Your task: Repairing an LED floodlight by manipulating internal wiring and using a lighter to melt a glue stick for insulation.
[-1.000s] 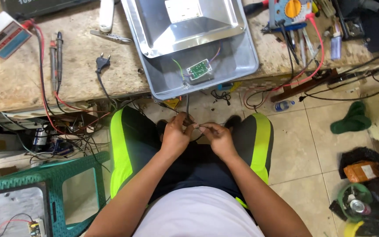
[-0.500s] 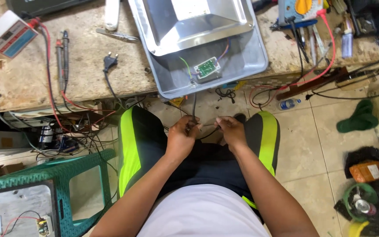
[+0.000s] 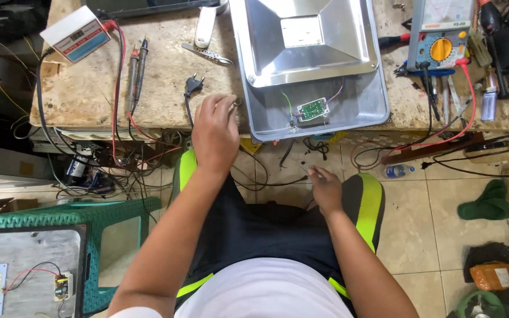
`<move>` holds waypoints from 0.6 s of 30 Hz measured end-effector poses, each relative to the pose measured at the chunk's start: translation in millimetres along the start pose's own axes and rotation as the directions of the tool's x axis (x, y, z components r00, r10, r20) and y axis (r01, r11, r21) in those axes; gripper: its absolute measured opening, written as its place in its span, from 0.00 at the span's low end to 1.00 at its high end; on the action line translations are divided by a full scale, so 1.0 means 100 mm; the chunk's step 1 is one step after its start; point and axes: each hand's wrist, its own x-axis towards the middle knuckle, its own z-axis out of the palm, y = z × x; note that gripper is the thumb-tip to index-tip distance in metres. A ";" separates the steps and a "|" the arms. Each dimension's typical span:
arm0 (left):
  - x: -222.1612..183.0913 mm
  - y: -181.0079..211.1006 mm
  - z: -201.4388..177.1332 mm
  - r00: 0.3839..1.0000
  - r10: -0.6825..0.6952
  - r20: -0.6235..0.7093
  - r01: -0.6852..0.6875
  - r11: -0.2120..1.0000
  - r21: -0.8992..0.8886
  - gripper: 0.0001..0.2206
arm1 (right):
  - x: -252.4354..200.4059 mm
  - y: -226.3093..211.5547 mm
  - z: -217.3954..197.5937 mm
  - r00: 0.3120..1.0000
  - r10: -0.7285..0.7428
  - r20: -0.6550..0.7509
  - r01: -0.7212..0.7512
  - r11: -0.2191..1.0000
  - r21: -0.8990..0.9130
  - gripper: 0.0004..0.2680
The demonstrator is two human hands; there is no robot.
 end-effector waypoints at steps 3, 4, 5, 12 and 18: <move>0.17 -0.07 0.01 0.987 0.127 0.100 -0.146 0.966 0.213 0.09 | -0.08 -0.11 0.01 0.999 -0.028 0.024 0.028 1.000 0.010 0.16; 0.19 -0.08 0.00 0.982 0.126 0.140 -0.160 0.952 0.261 0.08 | -0.18 -0.21 -0.01 0.998 -0.058 0.014 0.058 0.998 0.005 0.16; 0.21 -0.09 -0.01 0.976 0.121 0.179 -0.173 0.935 0.309 0.07 | -0.27 -0.31 -0.03 0.996 -0.089 0.005 0.089 0.996 0.000 0.16; -0.42 0.66 -0.58 0.991 -0.113 0.066 0.126 0.958 -0.256 0.02 | -1.10 -0.92 -0.20 0.986 -0.165 0.008 0.165 0.986 0.009 0.08; -0.91 1.07 -0.62 0.493 -0.352 0.796 0.847 0.403 -0.346 0.05 | -1.52 -1.24 -0.31 0.610 -0.757 0.235 0.767 0.639 0.066 0.13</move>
